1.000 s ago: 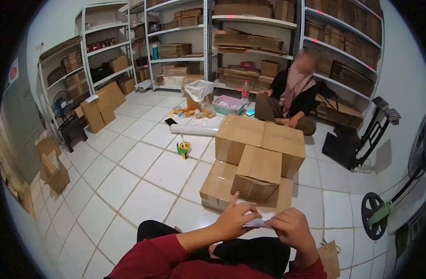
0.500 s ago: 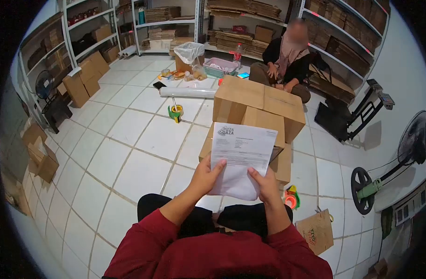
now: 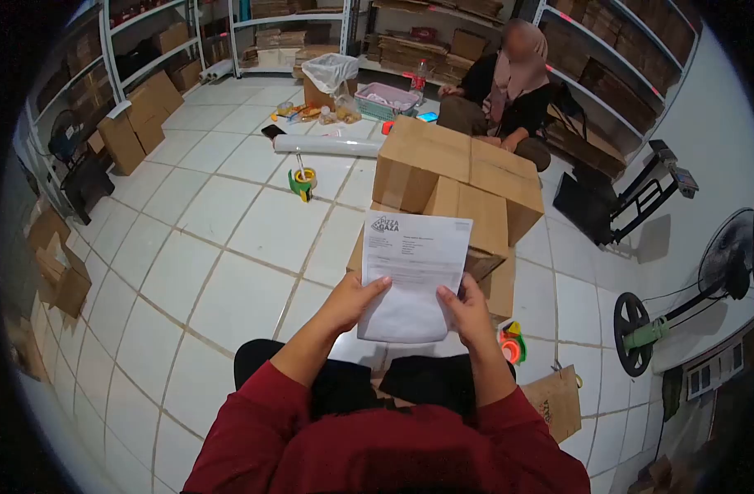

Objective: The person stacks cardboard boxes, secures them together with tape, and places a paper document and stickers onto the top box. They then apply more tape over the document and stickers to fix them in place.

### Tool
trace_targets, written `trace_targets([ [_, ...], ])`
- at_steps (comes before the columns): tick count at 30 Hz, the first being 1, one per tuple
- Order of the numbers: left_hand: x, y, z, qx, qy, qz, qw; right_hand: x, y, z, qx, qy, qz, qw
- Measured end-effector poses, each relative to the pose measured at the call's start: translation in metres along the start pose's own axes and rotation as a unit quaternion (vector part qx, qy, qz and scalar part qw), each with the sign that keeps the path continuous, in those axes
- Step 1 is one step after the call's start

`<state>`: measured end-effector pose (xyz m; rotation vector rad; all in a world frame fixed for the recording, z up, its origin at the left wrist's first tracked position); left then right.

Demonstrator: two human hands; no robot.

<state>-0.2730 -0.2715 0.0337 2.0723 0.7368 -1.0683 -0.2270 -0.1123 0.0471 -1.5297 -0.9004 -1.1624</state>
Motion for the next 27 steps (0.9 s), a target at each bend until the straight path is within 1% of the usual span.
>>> trace_targets([
  [1,-0.003,-0.003,0.001,-0.002,-0.016,-0.010,1.000,-0.003,-0.006,-0.003,0.005,-0.049,-0.025,0.998],
  [2,-0.007,-0.006,0.003,-0.005,-0.032,-0.019,0.999,-0.004,-0.014,-0.003,0.006,-0.046,-0.019,0.999],
  [3,-0.008,-0.008,0.005,-0.002,-0.032,-0.021,0.999,-0.004,-0.023,-0.002,0.007,-0.011,0.011,1.000],
  [4,-0.010,-0.013,0.007,0.013,0.010,-0.011,1.000,-0.003,-0.034,0.000,0.008,0.026,0.044,0.999],
  [5,-0.011,-0.018,0.009,0.027,0.052,0.000,0.998,-0.005,-0.047,0.001,0.007,0.029,0.049,0.998],
  [6,-0.011,-0.023,0.012,0.033,0.052,-0.004,0.998,-0.008,-0.065,0.006,-0.002,0.065,0.044,0.997],
  [7,-0.025,-0.025,0.026,-0.033,-0.001,-0.116,0.993,-0.010,-0.085,0.011,-0.010,0.100,0.038,0.994],
  [8,-0.038,-0.021,0.039,-0.100,-0.051,-0.226,0.968,-0.005,-0.108,0.019,-0.059,0.069,0.074,0.993],
  [9,-0.034,-0.028,0.050,-0.097,-0.048,-0.231,0.967,0.007,-0.133,0.021,-0.068,0.051,0.086,0.993],
  [10,-0.032,-0.033,0.069,-0.131,-0.110,-0.246,0.954,0.020,-0.161,0.023,-0.076,0.031,0.098,0.992],
  [11,-0.027,-0.039,0.087,-0.165,-0.172,-0.259,0.936,0.026,-0.191,0.027,-0.073,0.041,0.107,0.991],
  [12,-0.013,-0.051,0.105,-0.196,-0.233,-0.248,0.920,0.026,-0.222,0.033,-0.071,0.050,0.115,0.990],
  [13,-0.005,-0.053,0.114,-0.196,-0.231,-0.253,0.919,0.013,-0.257,0.047,-0.093,0.040,0.105,0.989],
  [14,0.004,-0.056,0.120,-0.230,-0.317,-0.239,0.889,-0.002,-0.287,0.056,-0.115,0.030,0.095,0.988],
  [15,0.001,-0.057,0.119,-0.262,-0.398,-0.221,0.851,-0.006,-0.304,0.051,-0.113,0.033,0.097,0.988],
  [16,-0.004,-0.052,0.116,-0.282,-0.419,-0.246,0.827,-0.014,-0.318,0.048,-0.120,0.037,0.084,0.989],
  [18,-0.007,-0.054,0.119,-0.276,-0.412,-0.235,0.836,-0.030,-0.338,0.048,-0.124,0.050,0.064,0.989],
  [19,-0.006,-0.058,0.121,-0.270,-0.414,-0.227,0.839,-0.035,-0.346,0.053,-0.144,0.133,0.064,0.979],
  [20,-0.006,-0.059,0.123,-0.276,-0.400,-0.237,0.841,-0.037,-0.350,0.056,-0.162,0.213,0.064,0.962],
  [21,-0.004,-0.062,0.125,-0.277,-0.397,-0.233,0.843,-0.043,-0.355,0.057,-0.160,0.216,0.059,0.961],
  [23,-0.002,-0.065,0.127,-0.276,-0.401,-0.233,0.842,-0.058,-0.362,0.063,-0.146,0.273,0.004,0.951],
  [24,-0.001,-0.066,0.128,-0.277,-0.399,-0.228,0.844,-0.070,-0.372,0.073,-0.144,0.275,0.000,0.951],
  [25,-0.001,-0.067,0.127,-0.268,-0.389,-0.226,0.852,-0.082,-0.387,0.090,-0.139,0.359,0.024,0.923],
  [26,0.000,-0.067,0.127,-0.260,-0.379,-0.222,0.860,-0.082,-0.390,0.094,-0.131,0.441,0.048,0.887],
  [27,0.001,-0.068,0.127,-0.260,-0.377,-0.218,0.862,-0.090,-0.392,0.099,-0.128,0.443,0.044,0.886],
])
Point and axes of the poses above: each hand's wrist, its own y-axis away from the middle knuckle, its own z-axis out of the back of the hand, x = y × z, the point moved 9 cm from there along -y, towards the middle knuckle, and after that the axes turned 11 degrees about z, right-handed, at the moved point
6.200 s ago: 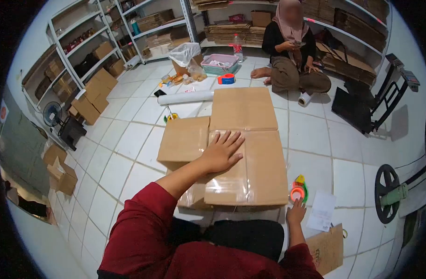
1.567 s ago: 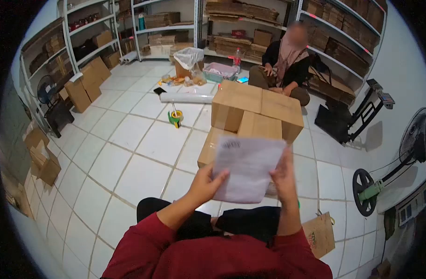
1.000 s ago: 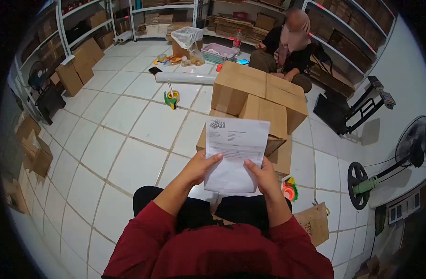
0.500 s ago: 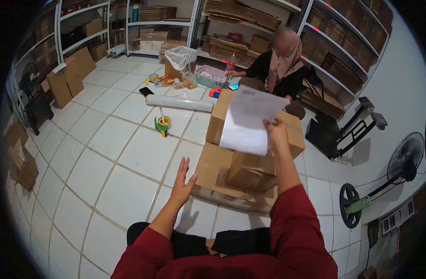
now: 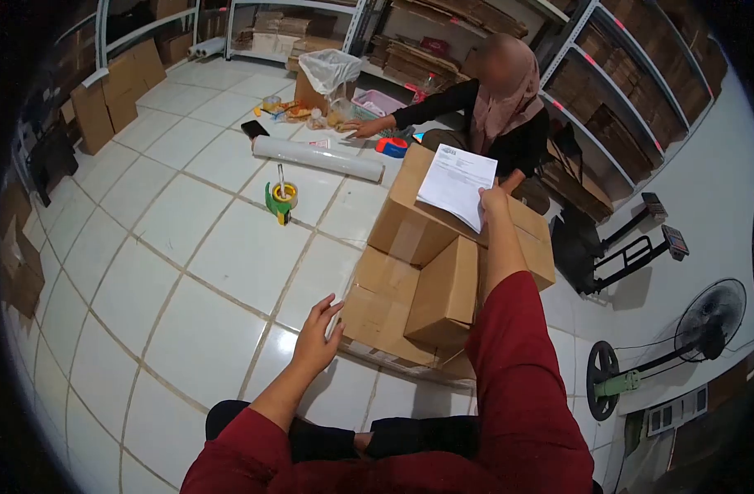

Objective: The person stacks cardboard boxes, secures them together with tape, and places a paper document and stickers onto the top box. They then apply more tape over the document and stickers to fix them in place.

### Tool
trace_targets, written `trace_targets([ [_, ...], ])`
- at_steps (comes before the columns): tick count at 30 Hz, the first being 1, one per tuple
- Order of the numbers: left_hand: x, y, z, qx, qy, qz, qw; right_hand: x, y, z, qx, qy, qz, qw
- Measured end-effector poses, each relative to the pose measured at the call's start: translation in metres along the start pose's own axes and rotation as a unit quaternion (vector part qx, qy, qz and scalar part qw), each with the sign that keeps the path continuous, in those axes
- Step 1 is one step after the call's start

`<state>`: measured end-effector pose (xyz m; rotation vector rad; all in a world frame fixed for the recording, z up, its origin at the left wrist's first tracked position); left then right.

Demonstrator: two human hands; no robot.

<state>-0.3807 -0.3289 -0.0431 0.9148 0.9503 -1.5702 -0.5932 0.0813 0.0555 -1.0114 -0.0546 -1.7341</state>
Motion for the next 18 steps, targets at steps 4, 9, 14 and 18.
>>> trace_targets([
  [4,-0.001,0.000,-0.004,0.008,0.009,0.004,1.000,-0.014,-0.005,-0.011,0.023,-0.074,0.030,0.997],
  [9,-0.001,0.002,-0.006,0.032,0.086,0.062,0.994,0.000,0.012,-0.013,0.060,-0.103,-0.063,0.991],
  [14,0.001,0.003,-0.007,0.017,-0.002,0.025,1.000,-0.001,-0.002,-0.013,0.054,0.160,0.017,0.985],
  [18,0.002,0.002,-0.006,0.009,0.000,0.018,1.000,0.033,0.020,-0.003,0.069,0.130,-0.001,0.989],
])
Point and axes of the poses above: each hand's wrist, its own y-axis away from the middle knuckle, its own z-axis out of the back of the hand, x = y × z, the point moved 9 cm from there along -y, towards the middle knuckle, and after that the axes turned 11 degrees about z, right-handed, at the moved point
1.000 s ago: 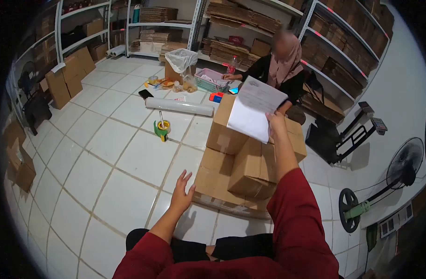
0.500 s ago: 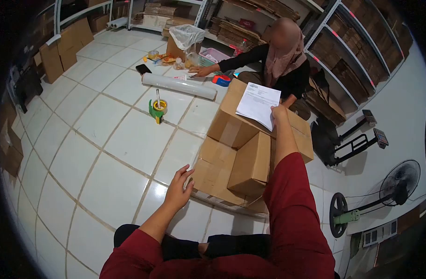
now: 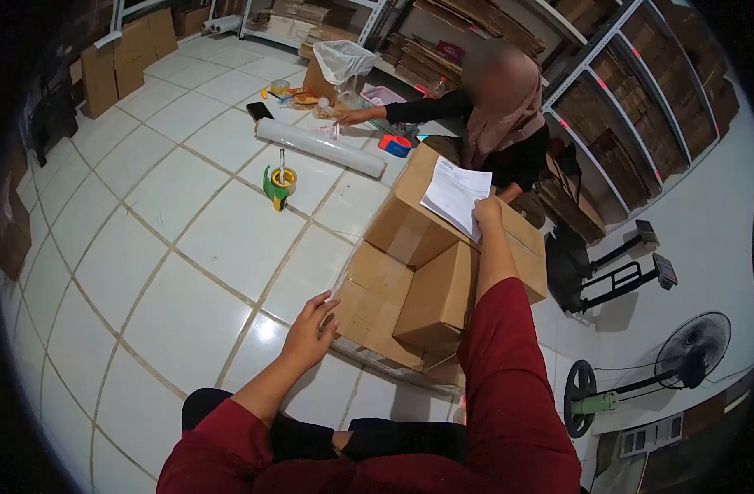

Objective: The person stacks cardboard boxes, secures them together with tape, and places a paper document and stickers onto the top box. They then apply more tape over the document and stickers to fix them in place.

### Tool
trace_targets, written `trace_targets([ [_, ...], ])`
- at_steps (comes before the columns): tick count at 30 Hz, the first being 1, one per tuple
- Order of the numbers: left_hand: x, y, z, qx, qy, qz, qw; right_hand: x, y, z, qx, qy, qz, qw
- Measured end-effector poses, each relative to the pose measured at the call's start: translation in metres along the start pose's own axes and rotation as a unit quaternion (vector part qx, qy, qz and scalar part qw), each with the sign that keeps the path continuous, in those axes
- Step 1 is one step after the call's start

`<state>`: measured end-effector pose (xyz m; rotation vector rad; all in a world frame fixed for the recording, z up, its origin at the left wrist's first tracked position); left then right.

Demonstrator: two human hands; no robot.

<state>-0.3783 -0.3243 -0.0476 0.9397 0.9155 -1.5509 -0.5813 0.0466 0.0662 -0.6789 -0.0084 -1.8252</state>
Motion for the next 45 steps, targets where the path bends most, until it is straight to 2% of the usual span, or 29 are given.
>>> trace_targets([
  [3,0.001,-0.001,0.000,0.006,0.019,0.004,1.000,-0.002,0.001,0.002,-0.010,0.033,-0.006,0.999],
  [6,-0.001,0.000,0.001,-0.001,0.002,-0.007,1.000,-0.006,-0.004,-0.003,-0.004,0.094,0.046,0.994],
  [8,0.000,0.000,0.000,-0.001,0.010,-0.007,1.000,-0.020,-0.014,-0.017,0.024,0.112,0.021,0.993],
  [15,0.000,-0.001,0.002,-0.009,0.016,-0.010,1.000,-0.025,-0.010,-0.017,0.028,0.116,-0.033,0.992],
  [18,0.000,-0.001,0.002,-0.006,0.004,0.002,1.000,-0.007,-0.001,-0.009,0.007,0.078,0.004,0.997],
  [20,0.003,-0.001,0.000,0.010,0.039,0.023,0.999,0.010,0.021,0.009,-0.011,0.119,-0.062,0.991],
  [21,0.002,-0.001,0.000,0.011,0.039,0.024,0.999,0.016,0.024,0.011,-0.010,0.120,-0.062,0.991],
  [23,0.004,-0.001,-0.002,0.022,0.056,0.038,0.997,0.037,0.025,0.017,-0.048,0.136,0.005,0.990],
  [24,0.005,-0.001,-0.002,0.022,0.056,0.040,0.997,0.041,0.023,0.014,-0.046,0.136,0.004,0.990],
  [26,0.005,-0.001,-0.004,0.022,0.057,0.026,0.998,0.093,0.022,0.009,-0.099,0.229,0.221,0.943],
  [28,0.005,-0.001,-0.006,0.015,0.047,0.013,0.999,0.059,0.027,-0.055,0.168,0.177,0.140,0.960],
  [29,0.001,0.000,-0.005,0.006,0.039,-0.003,0.999,0.055,0.025,-0.061,0.201,0.178,0.135,0.954],
  [30,-0.002,0.000,-0.003,0.008,0.037,-0.011,0.999,0.053,0.024,-0.059,0.195,0.176,0.133,0.956],
  [32,0.003,0.000,-0.005,0.027,0.047,0.024,0.998,0.052,0.022,-0.065,0.214,0.156,0.159,0.951],
  [33,0.003,-0.001,-0.004,0.028,0.045,0.017,0.998,0.057,0.021,-0.055,0.157,0.126,0.232,0.952],
  [34,0.005,0.000,-0.002,0.019,0.018,0.014,1.000,0.043,0.014,-0.046,0.152,0.125,0.227,0.954],
  [35,0.007,0.000,-0.001,0.011,-0.009,0.012,1.000,0.023,0.008,-0.023,0.107,-0.001,0.154,0.982],
  [36,0.009,0.000,-0.002,0.018,-0.010,0.010,1.000,0.007,0.009,-0.001,0.059,-0.125,0.078,0.987],
  [37,0.009,-0.001,-0.001,0.011,-0.006,0.002,1.000,0.006,0.014,0.044,-0.095,-0.115,0.128,0.980],
  [38,0.007,-0.001,0.000,0.002,-0.003,-0.007,1.000,0.007,0.030,0.088,-0.246,-0.099,0.177,0.948],
  [40,0.004,-0.001,-0.003,0.012,0.009,0.005,1.000,-0.051,0.024,0.119,-0.299,-0.191,0.100,0.929],
  [41,0.005,-0.001,-0.005,0.021,0.015,0.017,1.000,-0.068,0.023,0.127,-0.302,-0.190,0.098,0.929],
  [43,0.008,-0.003,-0.011,0.029,0.021,0.026,0.999,-0.105,0.035,0.141,-0.330,-0.054,0.001,0.943],
  [44,0.010,-0.003,-0.014,0.028,0.009,0.016,0.999,-0.104,0.040,0.142,-0.331,-0.054,0.001,0.942],
  [45,0.011,-0.003,-0.016,0.027,-0.004,0.007,1.000,-0.097,0.037,0.128,-0.248,-0.067,0.022,0.966],
])
Point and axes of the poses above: each hand's wrist, its own y-axis away from the middle knuckle, its own z-axis out of the back of the hand, x = y × z, the point moved 9 cm from there along -y, towards the middle knuckle, and after that the axes turned 11 degrees about z, right-handed, at the moved point
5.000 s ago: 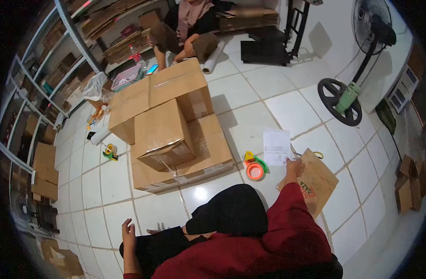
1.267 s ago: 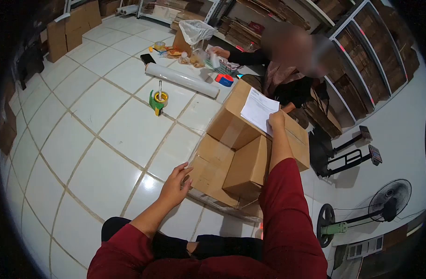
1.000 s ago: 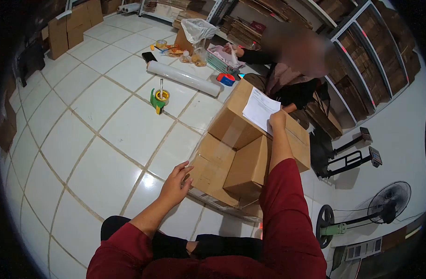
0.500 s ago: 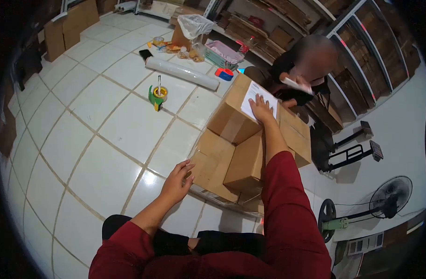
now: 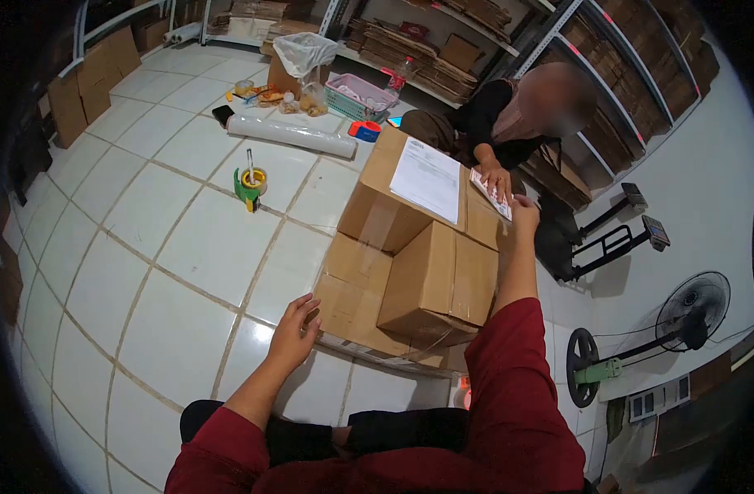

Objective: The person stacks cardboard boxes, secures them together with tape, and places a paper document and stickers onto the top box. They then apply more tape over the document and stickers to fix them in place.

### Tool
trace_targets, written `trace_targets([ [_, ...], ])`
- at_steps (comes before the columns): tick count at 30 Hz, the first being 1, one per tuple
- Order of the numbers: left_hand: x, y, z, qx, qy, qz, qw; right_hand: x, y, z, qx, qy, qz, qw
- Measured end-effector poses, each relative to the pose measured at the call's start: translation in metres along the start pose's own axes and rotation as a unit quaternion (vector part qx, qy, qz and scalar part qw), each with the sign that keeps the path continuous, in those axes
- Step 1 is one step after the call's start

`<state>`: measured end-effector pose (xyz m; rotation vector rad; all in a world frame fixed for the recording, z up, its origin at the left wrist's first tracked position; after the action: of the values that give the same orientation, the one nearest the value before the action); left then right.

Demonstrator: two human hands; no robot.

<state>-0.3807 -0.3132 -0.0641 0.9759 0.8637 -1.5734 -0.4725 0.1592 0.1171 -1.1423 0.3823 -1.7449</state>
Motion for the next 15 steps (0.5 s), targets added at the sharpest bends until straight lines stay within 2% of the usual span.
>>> trace_targets([
  [1,0.000,0.000,-0.001,-0.001,-0.002,0.001,1.000,0.006,0.005,-0.016,0.088,-0.019,0.010,0.996],
  [2,0.003,-0.001,-0.003,0.010,0.010,0.021,1.000,-0.016,0.002,-0.042,0.133,-0.017,0.015,0.991],
  [3,0.007,0.000,-0.004,0.022,0.020,0.042,0.999,-0.013,0.003,-0.047,0.134,-0.020,0.012,0.991],
  [5,0.007,0.000,-0.004,0.023,0.012,0.048,0.999,0.029,0.009,-0.055,0.121,0.148,0.203,0.960],
  [6,0.007,-0.001,-0.004,0.024,0.009,0.052,0.998,0.044,0.014,-0.057,0.109,0.190,0.258,0.941],
  [7,0.010,0.000,-0.006,0.024,0.006,0.051,0.998,0.050,0.016,-0.056,0.107,0.189,0.256,0.942],
  [9,0.016,-0.004,-0.006,0.010,-0.016,0.046,0.999,0.033,0.015,-0.062,0.168,0.228,0.127,0.951],
  [13,0.018,-0.003,-0.009,0.008,-0.025,0.032,0.999,0.017,0.017,-0.067,0.200,0.216,0.117,0.948],
  [15,0.014,-0.003,-0.011,0.010,-0.029,0.007,0.999,0.014,0.017,-0.064,0.206,0.197,0.081,0.955],
])
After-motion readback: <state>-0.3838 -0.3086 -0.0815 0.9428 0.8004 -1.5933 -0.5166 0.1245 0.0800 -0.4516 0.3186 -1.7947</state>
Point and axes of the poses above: each hand's wrist, its own y-axis away from the middle knuckle, its own z-axis out of the back of the hand, x = y × z, the point moved 9 cm from there along -y, towards the middle knuckle, and after that the axes turned 11 degrees about z, right-handed, at the moved point
